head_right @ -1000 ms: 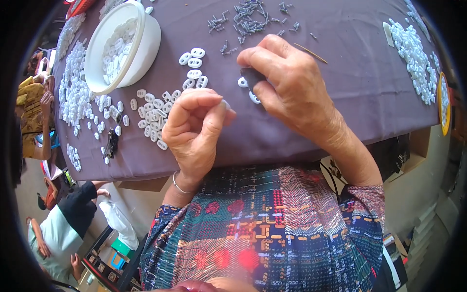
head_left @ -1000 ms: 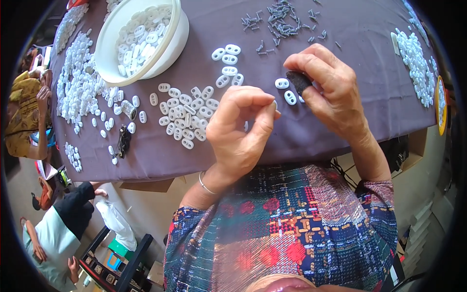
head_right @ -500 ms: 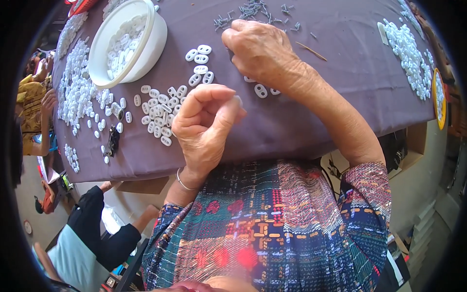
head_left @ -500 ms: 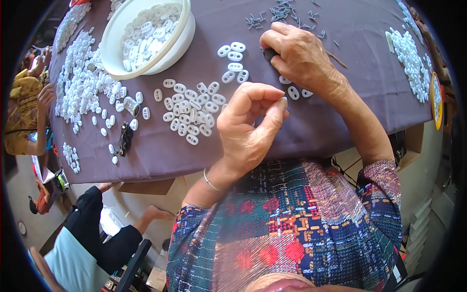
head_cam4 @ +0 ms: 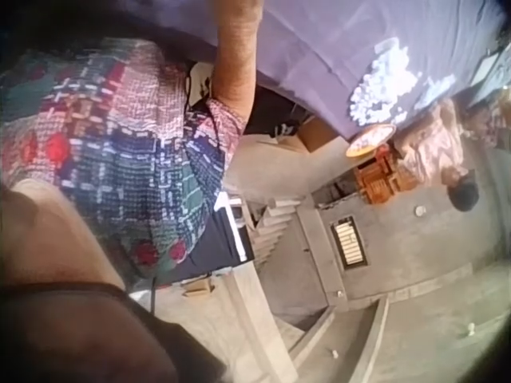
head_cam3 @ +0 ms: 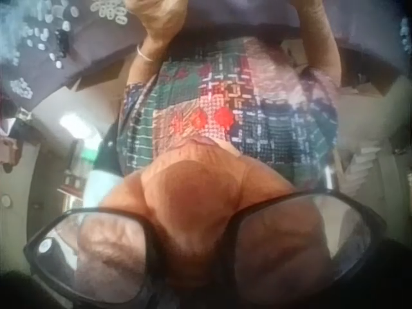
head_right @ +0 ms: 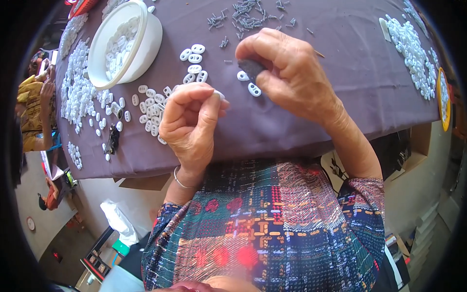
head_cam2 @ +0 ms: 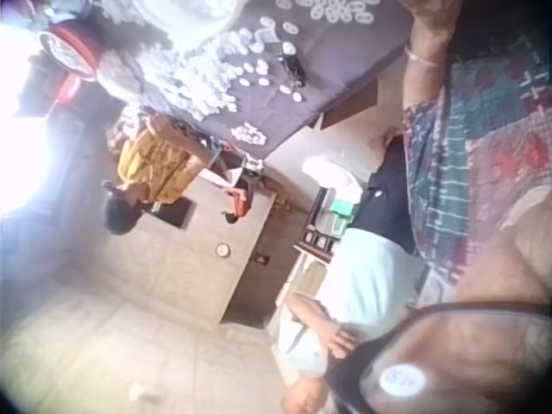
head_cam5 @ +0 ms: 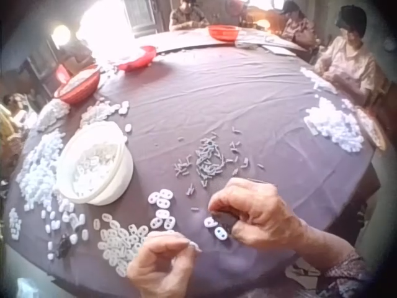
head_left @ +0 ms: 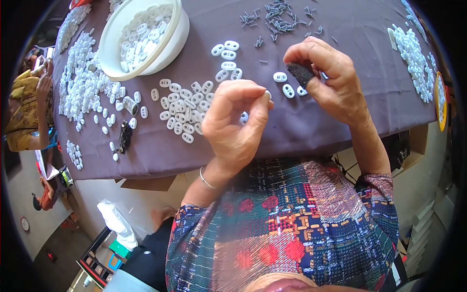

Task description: The person assembles plastic cord locks by inserting metal springs into plastic toggle pieces and pressing the components together by hand.

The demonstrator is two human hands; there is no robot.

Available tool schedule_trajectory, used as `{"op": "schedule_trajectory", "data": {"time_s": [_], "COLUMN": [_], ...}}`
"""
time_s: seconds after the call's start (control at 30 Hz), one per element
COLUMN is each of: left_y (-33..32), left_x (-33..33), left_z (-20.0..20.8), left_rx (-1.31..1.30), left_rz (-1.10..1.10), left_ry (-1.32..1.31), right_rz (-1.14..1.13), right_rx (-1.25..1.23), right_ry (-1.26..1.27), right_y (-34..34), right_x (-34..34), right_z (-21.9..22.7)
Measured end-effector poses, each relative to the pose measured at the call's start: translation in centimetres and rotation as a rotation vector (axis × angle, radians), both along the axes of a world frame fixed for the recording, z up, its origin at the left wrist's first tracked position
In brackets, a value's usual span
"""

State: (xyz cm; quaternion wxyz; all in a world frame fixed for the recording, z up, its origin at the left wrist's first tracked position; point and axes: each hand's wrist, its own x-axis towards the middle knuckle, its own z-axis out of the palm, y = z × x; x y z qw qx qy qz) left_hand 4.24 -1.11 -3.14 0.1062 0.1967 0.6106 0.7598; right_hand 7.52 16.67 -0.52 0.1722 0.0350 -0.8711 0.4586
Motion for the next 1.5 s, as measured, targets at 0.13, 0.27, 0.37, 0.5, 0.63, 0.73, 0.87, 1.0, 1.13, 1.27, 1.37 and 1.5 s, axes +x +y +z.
{"op": "schedule_trajectory", "data": {"time_s": [0.13, 0.27, 0.37, 0.5, 0.63, 0.73, 0.87, 1.0, 1.13, 1.27, 1.37, 1.5], "left_y": [-0.3, -0.5, -0.7, -0.9, -0.9, -1.1, -1.7, -2.6, -1.4, 0.7, 1.6, 1.8], "left_x": [-0.3, -0.5, -0.8, -0.7, -0.7, -1.1, -2.1, -3.7, -5.7, -7.3, -7.8, -8.1], "left_z": [-0.3, 0.3, 0.2, 0.6, 0.8, 1.6, 2.2, 1.8, 2.0, 1.5, 1.1, 1.4], "left_rx": [-0.072, 0.008, 0.146, 0.129, 0.157, 0.108, -0.121, -0.587, -0.776, -0.826, -0.889, -0.941], "left_rz": [0.032, 0.016, -0.037, -0.042, -0.106, -0.147, -0.056, 0.056, -0.024, -0.144, -0.217, -0.268], "left_ry": [0.064, -0.18, -0.305, -0.354, -0.482, -0.542, -0.314, 0.232, 0.578, 0.745, 0.787, 0.794], "right_rz": [-0.017, 0.082, 0.125, 0.11, 0.104, 0.138, 0.075, 0.028, -0.029, -0.054, -0.036, -0.068], "right_rx": [0.14, 0.042, -0.162, -0.354, -0.233, -0.353, -0.602, -0.55, -0.406, -0.464, -0.47, -0.584], "right_ry": [0.047, 0.008, -0.091, -0.09, -0.101, -0.215, -0.474, -0.413, -0.334, -0.29, -0.303, -0.258], "right_y": [-0.3, -1.4, -2.3, -3.3, -3.0, -2.5, -1.0, 0.1, 0.3, 0.6, 0.9, 0.6], "right_x": [-0.1, 0.2, 0.8, 0.9, 0.7, 0.6, 0.6, 1.0, 1.0, 0.9, 1.1, 1.3], "right_z": [-0.5, 0.3, -0.1, -0.7, -0.6, -0.5, 0.1, 0.3, -0.4, -0.2, -0.4, -0.8]}}
